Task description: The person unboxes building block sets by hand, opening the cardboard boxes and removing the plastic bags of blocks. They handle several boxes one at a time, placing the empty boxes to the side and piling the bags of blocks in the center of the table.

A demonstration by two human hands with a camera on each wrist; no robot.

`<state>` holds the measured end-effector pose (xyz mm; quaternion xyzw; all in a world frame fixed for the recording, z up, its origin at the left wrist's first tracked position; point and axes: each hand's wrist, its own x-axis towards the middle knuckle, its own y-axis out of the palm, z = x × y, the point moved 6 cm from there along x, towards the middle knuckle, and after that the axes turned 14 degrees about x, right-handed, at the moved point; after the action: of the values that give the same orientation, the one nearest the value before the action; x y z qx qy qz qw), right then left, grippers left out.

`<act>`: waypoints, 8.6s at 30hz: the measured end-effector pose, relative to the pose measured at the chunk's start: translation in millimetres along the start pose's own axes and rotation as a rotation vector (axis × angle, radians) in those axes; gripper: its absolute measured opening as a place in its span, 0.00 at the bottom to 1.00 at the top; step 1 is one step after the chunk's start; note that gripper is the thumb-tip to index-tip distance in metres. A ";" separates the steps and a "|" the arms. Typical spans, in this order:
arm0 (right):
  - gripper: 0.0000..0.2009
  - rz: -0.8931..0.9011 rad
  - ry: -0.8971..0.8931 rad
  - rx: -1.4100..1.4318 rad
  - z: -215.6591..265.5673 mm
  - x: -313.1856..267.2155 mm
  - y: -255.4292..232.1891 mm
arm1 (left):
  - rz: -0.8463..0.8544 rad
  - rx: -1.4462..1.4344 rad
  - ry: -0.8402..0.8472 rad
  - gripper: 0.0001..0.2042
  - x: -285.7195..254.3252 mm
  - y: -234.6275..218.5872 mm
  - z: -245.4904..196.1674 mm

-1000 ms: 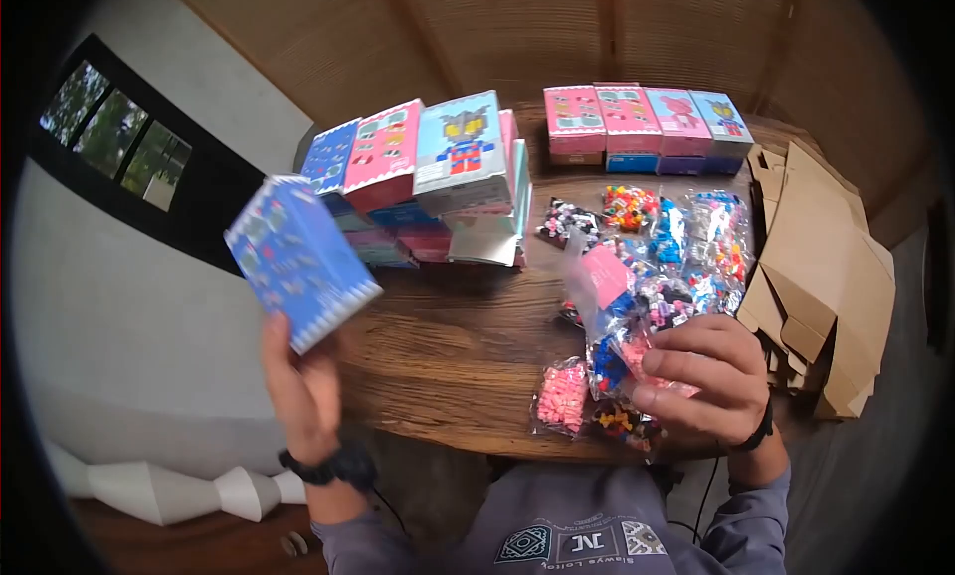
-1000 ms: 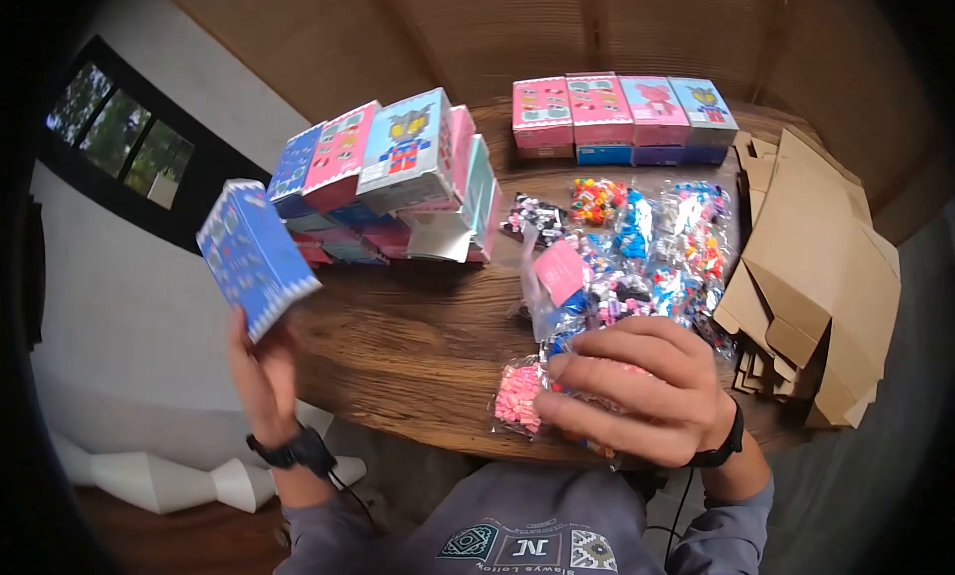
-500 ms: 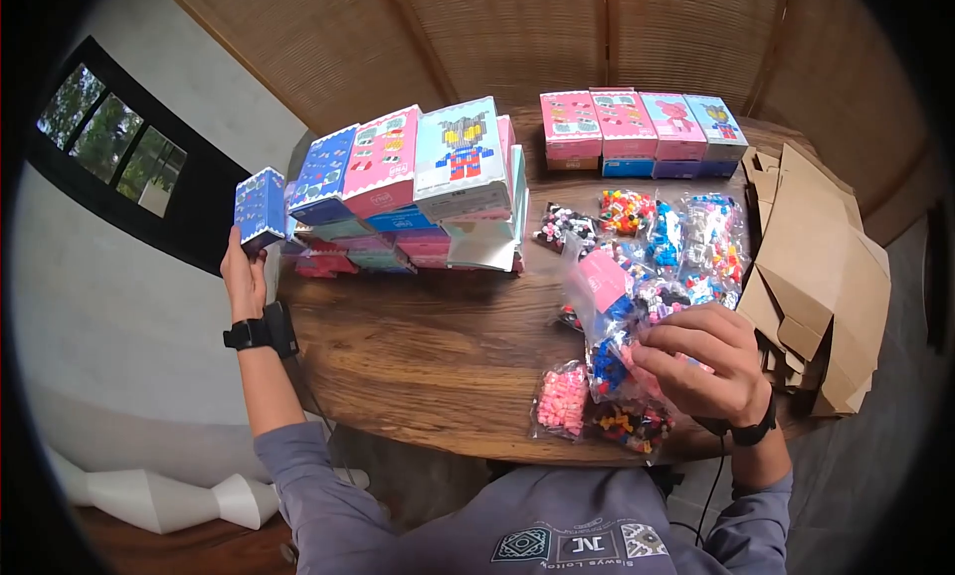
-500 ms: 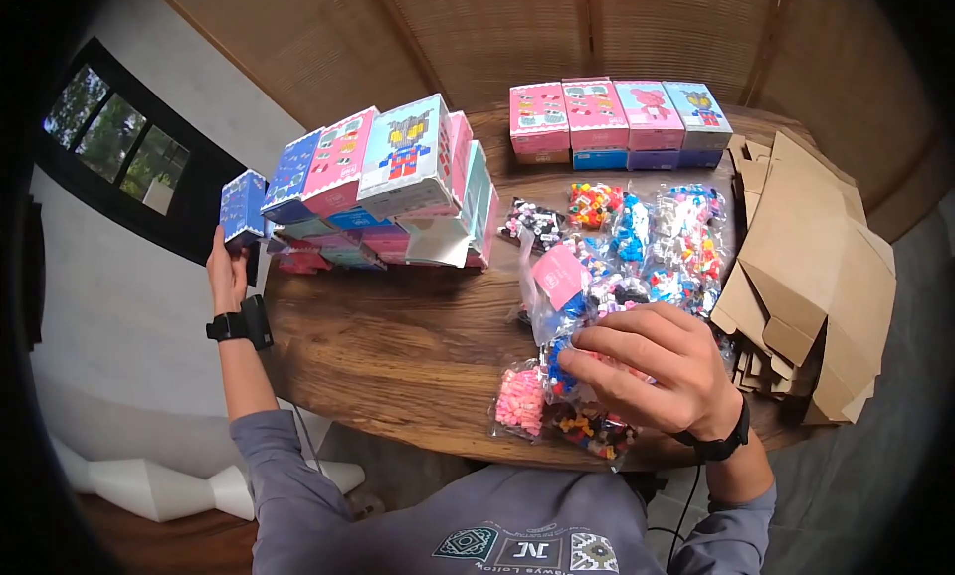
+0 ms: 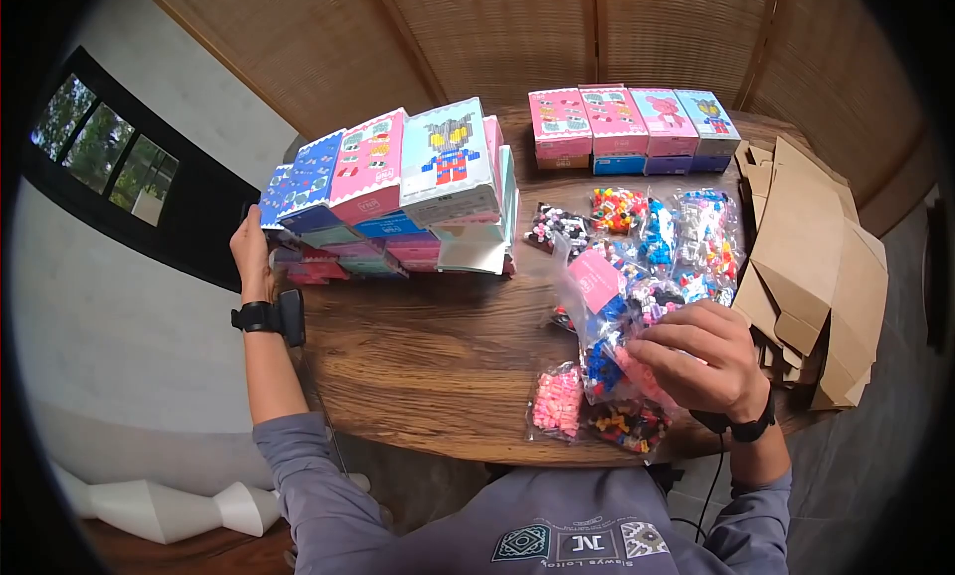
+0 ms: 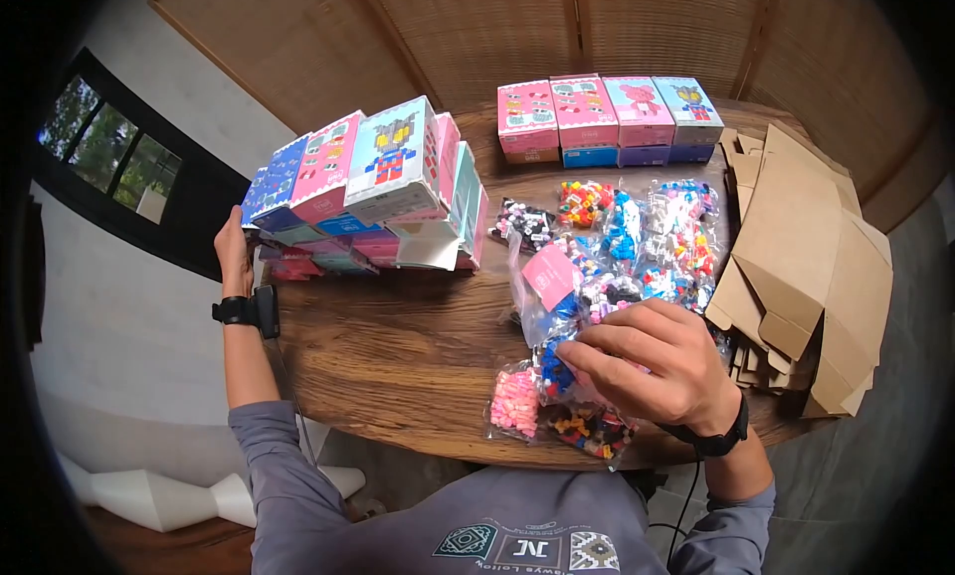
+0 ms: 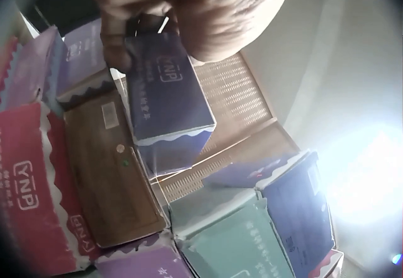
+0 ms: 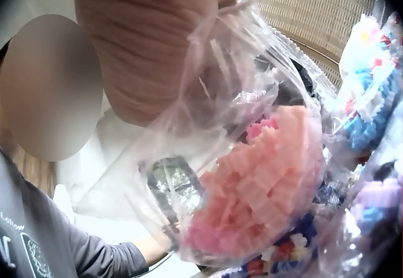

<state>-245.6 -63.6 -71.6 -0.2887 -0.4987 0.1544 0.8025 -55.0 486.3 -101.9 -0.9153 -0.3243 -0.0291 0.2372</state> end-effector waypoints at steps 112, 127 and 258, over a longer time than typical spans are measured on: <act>0.17 0.135 0.163 -0.597 -139.7 99.5 38.1 | 1.317 -1.007 -0.106 0.21 -307.6 290.6 -73.3; 0.24 0.110 0.272 -0.034 -42.2 37.9 -18.1 | 1.297 -1.105 -0.024 0.57 -311.5 279.8 -86.6; 0.12 0.138 0.446 0.045 -27.2 -22.0 -49.5 | 1.325 -1.081 -0.353 0.41 -308.6 279.9 -80.8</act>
<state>-233.4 -122.7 -65.9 -0.3311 -0.2848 0.1523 0.8866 -119.9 81.2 -210.5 -0.8937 0.3010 0.1071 -0.3149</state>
